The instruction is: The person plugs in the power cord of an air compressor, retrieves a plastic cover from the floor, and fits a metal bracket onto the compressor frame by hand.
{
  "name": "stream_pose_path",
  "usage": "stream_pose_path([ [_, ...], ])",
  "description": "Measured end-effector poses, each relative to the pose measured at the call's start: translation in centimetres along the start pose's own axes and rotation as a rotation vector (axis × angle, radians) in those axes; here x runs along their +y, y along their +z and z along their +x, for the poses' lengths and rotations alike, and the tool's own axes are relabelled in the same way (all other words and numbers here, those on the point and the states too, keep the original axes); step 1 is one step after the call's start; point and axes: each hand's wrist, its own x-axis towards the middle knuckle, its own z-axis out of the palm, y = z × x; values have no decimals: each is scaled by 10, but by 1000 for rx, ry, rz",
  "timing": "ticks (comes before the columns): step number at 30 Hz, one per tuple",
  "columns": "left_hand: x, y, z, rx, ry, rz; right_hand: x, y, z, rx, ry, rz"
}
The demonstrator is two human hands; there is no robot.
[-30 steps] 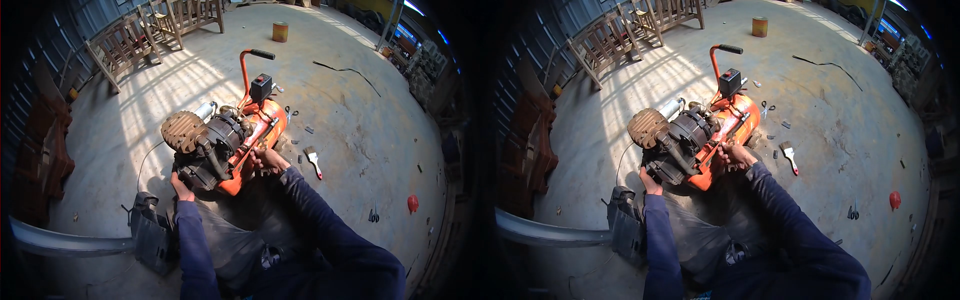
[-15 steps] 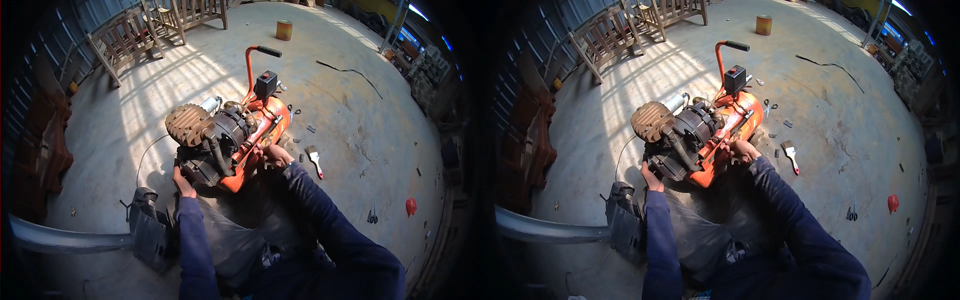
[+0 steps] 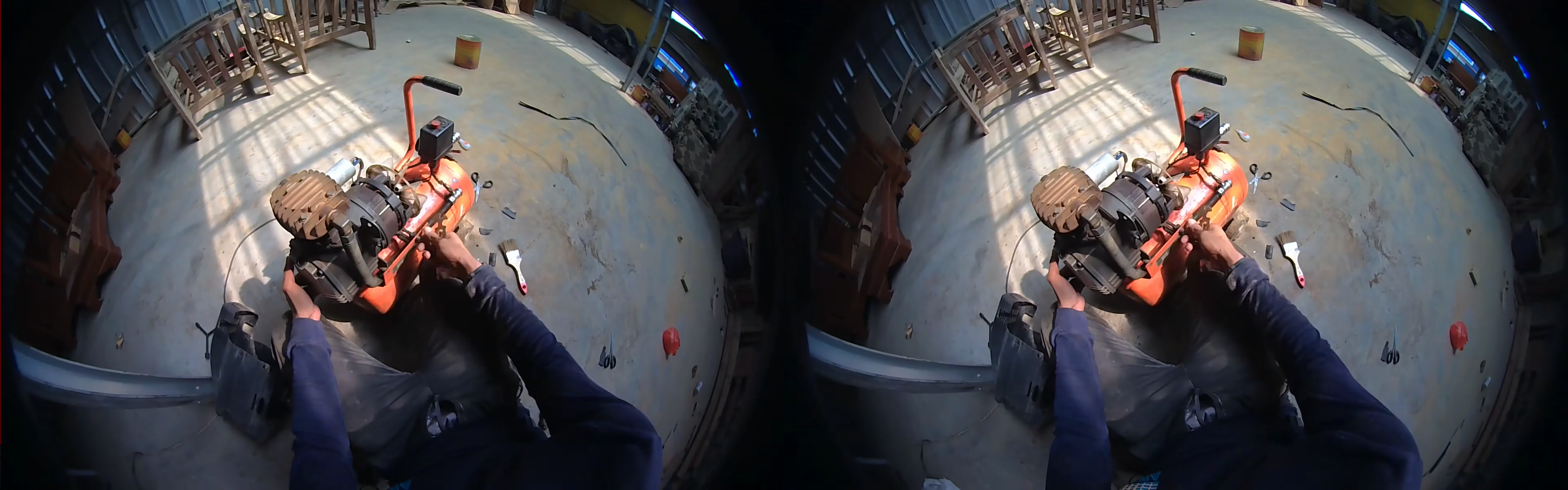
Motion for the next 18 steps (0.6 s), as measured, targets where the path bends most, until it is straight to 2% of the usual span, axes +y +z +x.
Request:
stream_pose_path([
  [1, 0, 1, -2, 4, 4, -3, 6, -6, 7, -5, 1, -4],
  [4, 6, 9, -8, -2, 12, 80, 33, -43, 43, -786, 370, 636],
  [5, 6, 9, -10, 0, 9, 80, 35, -42, 42, -784, 373, 638],
  [8, 9, 13, -13, 32, -26, 1, 30, -33, 46, -467, 352, 754],
  [13, 1, 5, -3, -21, 7, -13, 23, -36, 48, -457, 423, 779],
  [16, 5, 7, -7, 17, -36, 9, 25, -31, 57, -244, 457, 742],
  [17, 5, 8, -8, 16, -35, 7, 17, -25, 49, -245, 456, 740],
  [18, 5, 9, -8, 17, -32, 10, 10, -21, 40, -179, 326, 392],
])
